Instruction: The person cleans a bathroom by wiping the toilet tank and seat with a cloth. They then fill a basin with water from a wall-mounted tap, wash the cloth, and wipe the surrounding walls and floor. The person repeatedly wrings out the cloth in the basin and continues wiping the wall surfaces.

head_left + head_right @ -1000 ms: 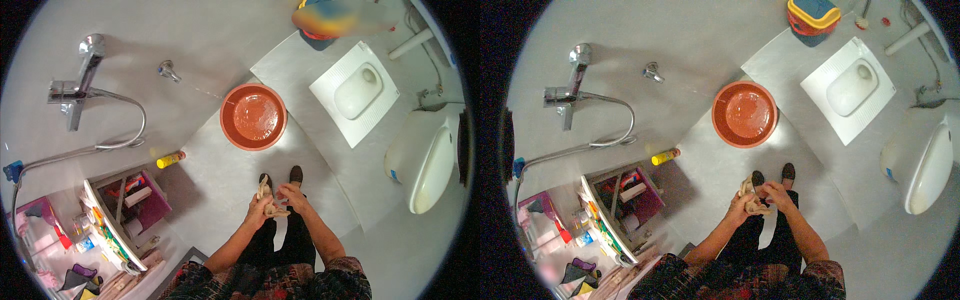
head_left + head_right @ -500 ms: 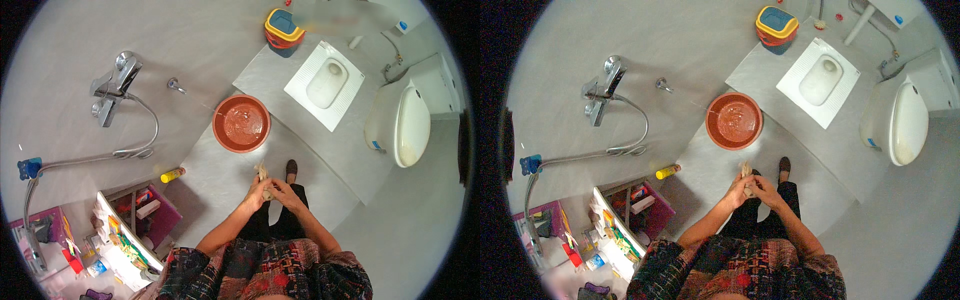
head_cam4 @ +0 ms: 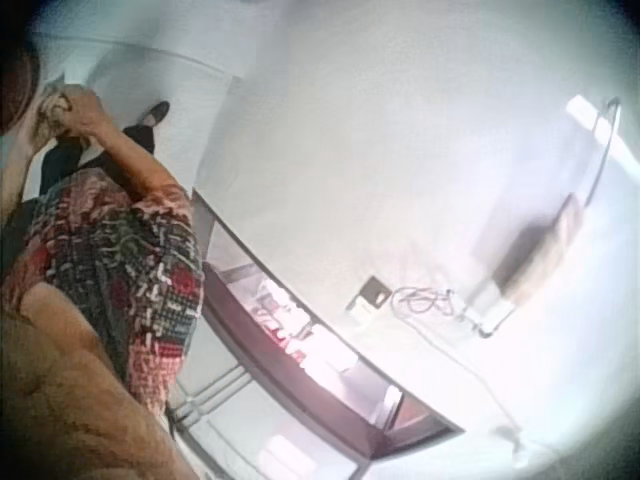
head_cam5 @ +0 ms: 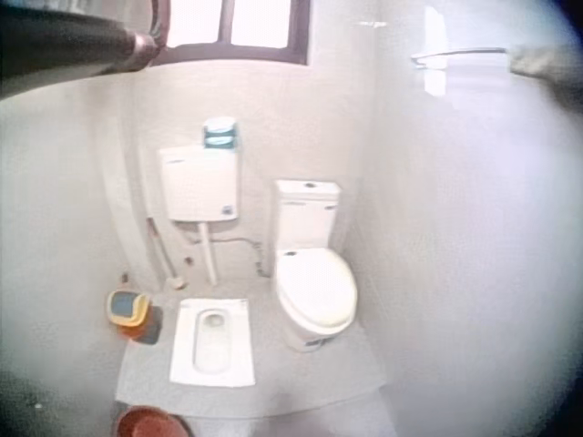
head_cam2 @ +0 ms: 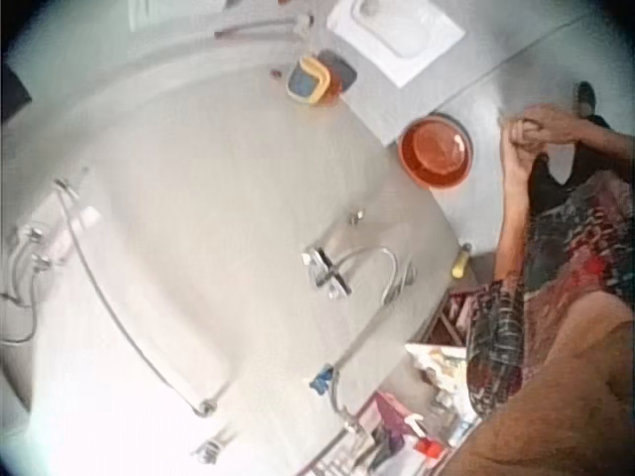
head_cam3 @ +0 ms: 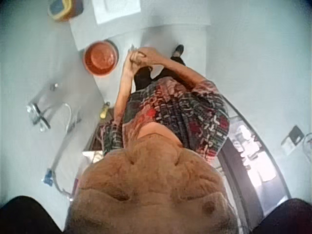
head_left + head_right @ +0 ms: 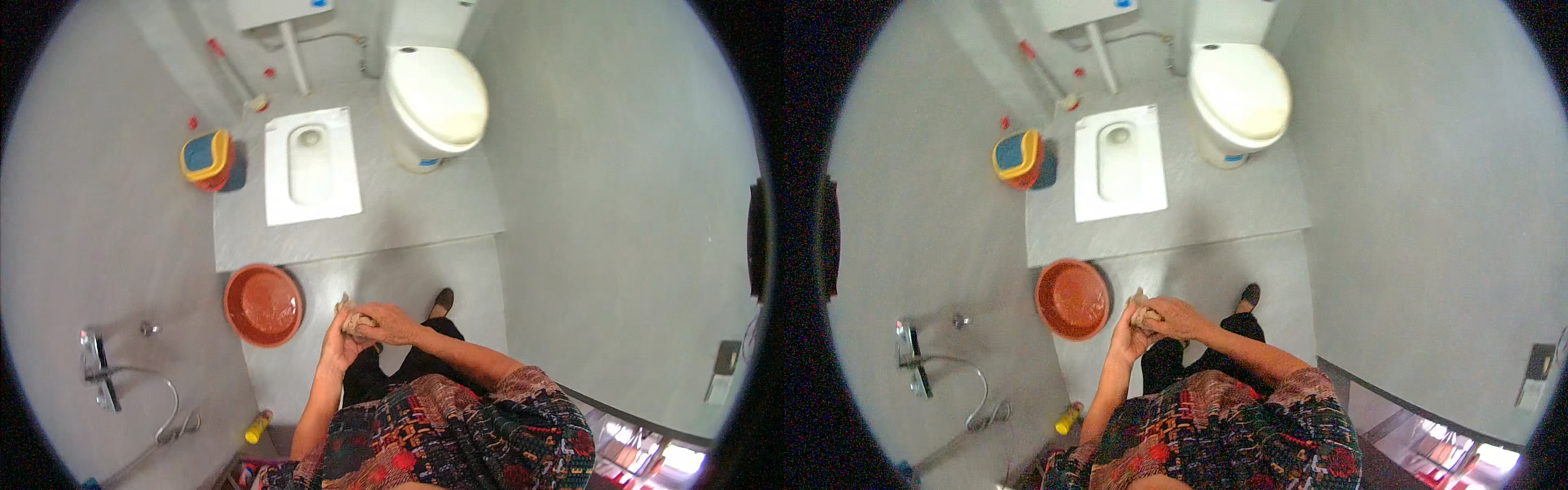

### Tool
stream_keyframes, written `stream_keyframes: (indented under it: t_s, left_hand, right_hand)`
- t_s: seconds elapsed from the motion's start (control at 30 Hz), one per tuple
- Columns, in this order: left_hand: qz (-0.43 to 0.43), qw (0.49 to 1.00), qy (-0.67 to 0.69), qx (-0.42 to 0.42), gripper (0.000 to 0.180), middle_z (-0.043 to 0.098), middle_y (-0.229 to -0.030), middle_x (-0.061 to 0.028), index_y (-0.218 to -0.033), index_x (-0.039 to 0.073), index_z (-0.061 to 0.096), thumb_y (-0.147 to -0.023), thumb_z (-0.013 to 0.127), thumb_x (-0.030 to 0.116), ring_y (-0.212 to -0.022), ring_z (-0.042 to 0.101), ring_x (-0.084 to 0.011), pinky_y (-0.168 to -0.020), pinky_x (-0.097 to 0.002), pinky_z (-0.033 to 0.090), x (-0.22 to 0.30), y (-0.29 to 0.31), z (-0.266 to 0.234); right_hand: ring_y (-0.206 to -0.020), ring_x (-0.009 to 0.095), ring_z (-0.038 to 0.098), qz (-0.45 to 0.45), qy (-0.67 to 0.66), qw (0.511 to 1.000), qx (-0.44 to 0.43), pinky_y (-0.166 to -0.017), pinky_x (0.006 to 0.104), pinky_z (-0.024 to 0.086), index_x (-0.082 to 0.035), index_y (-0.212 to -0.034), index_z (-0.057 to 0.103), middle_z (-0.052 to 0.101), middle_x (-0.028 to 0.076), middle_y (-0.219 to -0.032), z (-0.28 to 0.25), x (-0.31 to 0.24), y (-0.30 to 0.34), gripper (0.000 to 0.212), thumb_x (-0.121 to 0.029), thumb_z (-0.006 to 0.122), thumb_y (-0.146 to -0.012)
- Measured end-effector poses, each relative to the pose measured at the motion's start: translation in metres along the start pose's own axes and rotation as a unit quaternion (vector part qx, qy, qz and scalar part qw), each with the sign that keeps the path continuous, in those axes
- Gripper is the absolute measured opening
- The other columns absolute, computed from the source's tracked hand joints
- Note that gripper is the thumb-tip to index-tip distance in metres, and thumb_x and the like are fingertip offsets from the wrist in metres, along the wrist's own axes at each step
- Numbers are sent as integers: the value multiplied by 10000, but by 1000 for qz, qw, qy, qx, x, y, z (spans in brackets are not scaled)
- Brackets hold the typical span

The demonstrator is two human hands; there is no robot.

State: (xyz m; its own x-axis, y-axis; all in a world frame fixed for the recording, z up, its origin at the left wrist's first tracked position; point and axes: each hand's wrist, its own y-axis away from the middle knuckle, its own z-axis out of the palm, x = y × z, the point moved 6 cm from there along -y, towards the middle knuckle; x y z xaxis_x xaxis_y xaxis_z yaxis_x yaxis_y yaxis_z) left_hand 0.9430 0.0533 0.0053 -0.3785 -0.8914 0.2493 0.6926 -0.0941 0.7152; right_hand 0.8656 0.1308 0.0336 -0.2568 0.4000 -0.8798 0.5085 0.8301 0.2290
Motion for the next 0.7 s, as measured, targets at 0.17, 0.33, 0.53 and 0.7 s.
stream_keyframes:
  t_s: [0.17,0.33,0.53,0.7]
  left_hand:
    - [-30,992,-120,39,413,573,-1098,-1,-1153,195,524,-831,554,453,-984,532,-173,-810,-388,399,-50,-50,56]
    - [198,943,-242,112,359,563,-1066,1,-1141,123,539,-843,591,317,-985,498,-143,-851,-316,351,-70,-101,166]
    - [227,969,-98,-28,421,522,-1138,-58,-1262,38,407,-897,527,209,-1070,473,-168,-912,-308,384,-103,-156,306]
    - [119,927,-350,-70,481,537,-1109,-51,-1218,55,449,-844,610,311,-1076,475,-174,-914,-310,387,-119,-181,354]
  right_hand:
    - [-819,140,558,79,-146,977,133,-700,289,452,-6,-1094,563,598,66,-935,-88,46,65,313,-179,577,-833]
    - [-816,71,525,108,-317,894,297,-700,224,448,-14,-1108,565,586,3,-957,-195,107,145,257,-97,530,-867]
    - [-856,86,534,110,-243,902,340,-760,240,449,-32,-1139,556,589,11,-958,-312,141,188,284,-67,515,-860]
    - [-889,104,543,88,-48,891,442,-789,254,447,-69,-1146,562,597,17,-985,-384,125,220,306,-35,505,-847]
